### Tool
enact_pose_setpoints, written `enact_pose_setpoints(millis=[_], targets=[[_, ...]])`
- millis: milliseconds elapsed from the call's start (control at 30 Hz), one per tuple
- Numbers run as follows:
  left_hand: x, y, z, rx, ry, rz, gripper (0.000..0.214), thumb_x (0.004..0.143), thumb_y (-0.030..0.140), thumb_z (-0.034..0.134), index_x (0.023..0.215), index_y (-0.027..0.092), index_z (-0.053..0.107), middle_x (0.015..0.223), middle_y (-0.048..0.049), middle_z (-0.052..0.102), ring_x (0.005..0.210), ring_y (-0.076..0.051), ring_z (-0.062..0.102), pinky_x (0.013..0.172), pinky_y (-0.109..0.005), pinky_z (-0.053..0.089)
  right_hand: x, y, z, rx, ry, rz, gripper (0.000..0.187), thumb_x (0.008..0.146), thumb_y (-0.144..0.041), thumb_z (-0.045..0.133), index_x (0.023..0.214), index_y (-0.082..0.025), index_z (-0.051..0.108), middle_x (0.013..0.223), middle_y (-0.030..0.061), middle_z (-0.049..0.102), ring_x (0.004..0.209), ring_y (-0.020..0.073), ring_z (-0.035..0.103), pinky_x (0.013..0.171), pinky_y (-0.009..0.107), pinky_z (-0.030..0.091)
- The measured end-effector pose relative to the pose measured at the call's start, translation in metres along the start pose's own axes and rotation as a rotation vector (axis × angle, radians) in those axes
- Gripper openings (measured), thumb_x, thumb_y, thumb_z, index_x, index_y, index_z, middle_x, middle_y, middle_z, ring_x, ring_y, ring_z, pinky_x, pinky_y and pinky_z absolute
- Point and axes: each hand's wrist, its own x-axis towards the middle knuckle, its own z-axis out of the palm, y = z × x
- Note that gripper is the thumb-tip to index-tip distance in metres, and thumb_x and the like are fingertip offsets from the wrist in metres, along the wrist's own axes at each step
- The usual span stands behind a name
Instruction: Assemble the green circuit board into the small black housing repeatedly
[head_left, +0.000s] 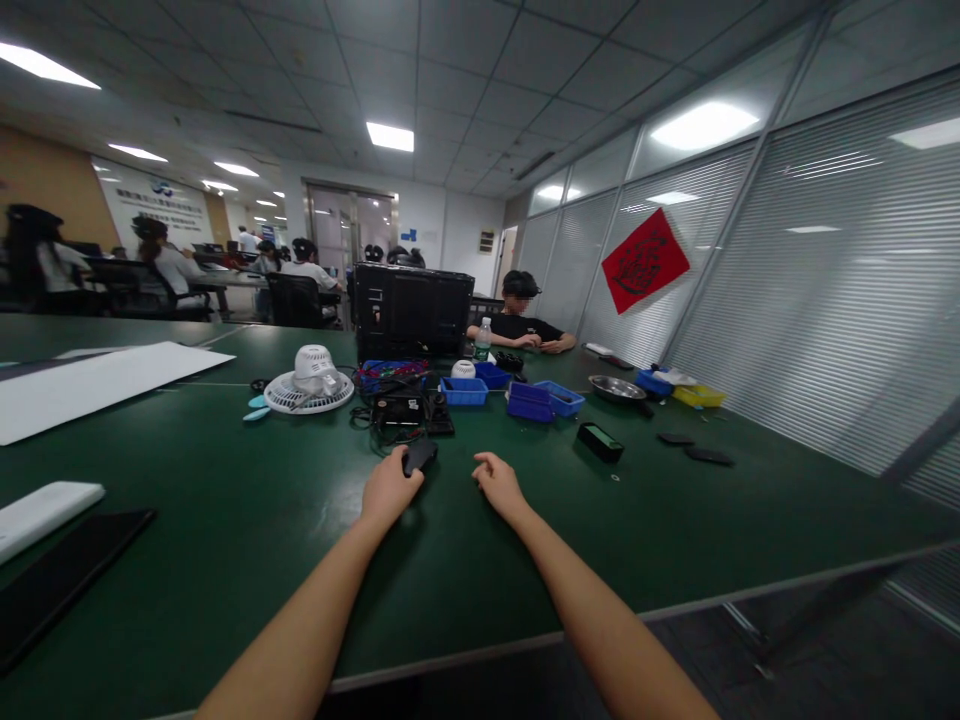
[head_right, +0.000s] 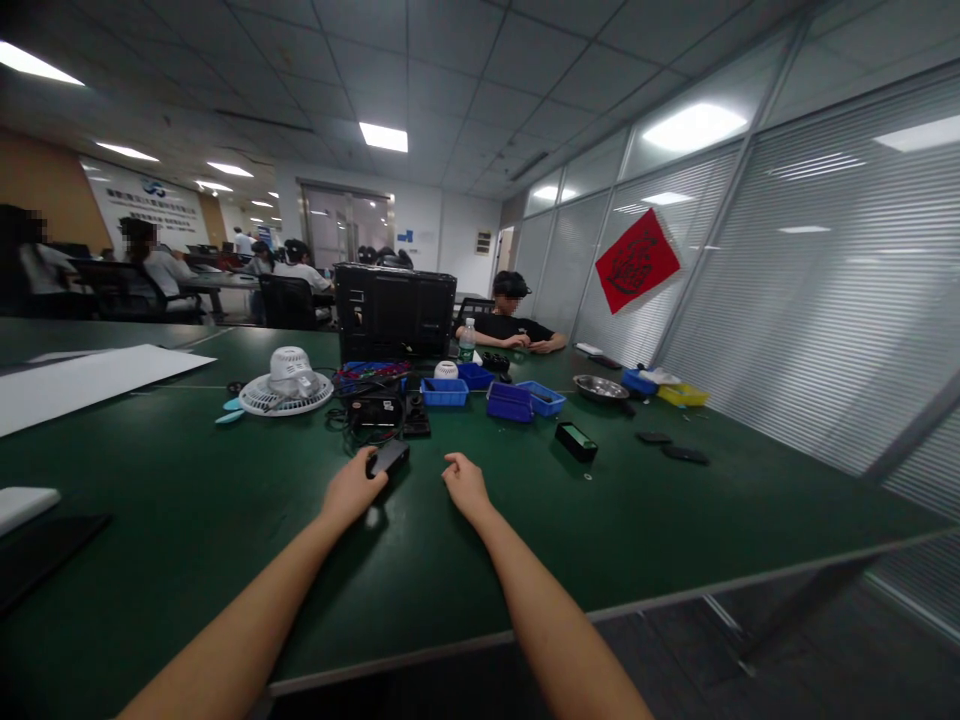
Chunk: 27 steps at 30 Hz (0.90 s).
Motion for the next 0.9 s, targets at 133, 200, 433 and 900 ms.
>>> enact_pose_setpoints(millis=[133, 200, 433, 900], targets=[[-0.001, -0.025, -0.023, 0.133, 0.02, -0.011, 0.048, 0.076, 0.03, 0.042, 0.122, 0.017, 0.042, 0.108, -0.0124, 0.06, 0.091, -0.023, 0.059, 0.077, -0.029, 0.041, 0.001, -0.002, 0.0, -0.053, -0.026, -0.017, 0.033, 0.076, -0.015, 0.037, 0.102, -0.014, 0.056, 0.076, 0.0012, 0.065, 0.07, 0.0113, 0.059, 0.068, 0.022, 0.044], [-0.001, -0.043, -0.034, 0.196, 0.052, 0.014, 0.048, 0.078, 0.03, 0.039, 0.123, 0.015, 0.041, 0.111, -0.0131, 0.058, 0.093, -0.023, 0.058, 0.079, -0.029, 0.041, 0.001, -0.002, 0.001, -0.079, -0.037, -0.035, 0.033, 0.075, -0.014, 0.038, 0.102, -0.015, 0.057, 0.077, 0.0014, 0.065, 0.07, 0.0115, 0.059, 0.068, 0.022, 0.043], [-0.004, -0.11, -0.084, 0.468, 0.127, -0.068, 0.048, 0.083, 0.035, 0.027, 0.125, 0.015, 0.041, 0.107, -0.0142, 0.057, 0.086, -0.025, 0.059, 0.072, -0.033, 0.043, 0.003, 0.001, 0.001, -0.135, -0.057, -0.047, 0.031, 0.075, -0.016, 0.041, 0.099, -0.017, 0.06, 0.08, 0.0015, 0.065, 0.069, 0.0119, 0.057, 0.065, 0.021, 0.04], [-0.005, -0.166, -0.125, 0.34, 0.285, -0.363, 0.051, 0.08, 0.043, 0.035, 0.12, 0.014, 0.049, 0.107, -0.0165, 0.059, 0.095, -0.029, 0.055, 0.074, -0.034, 0.043, 0.001, -0.01, -0.003, -0.254, -0.129, -0.074, 0.028, 0.075, -0.019, 0.042, 0.093, -0.018, 0.064, 0.086, 0.0025, 0.065, 0.077, 0.0143, 0.058, 0.067, 0.023, 0.04]])
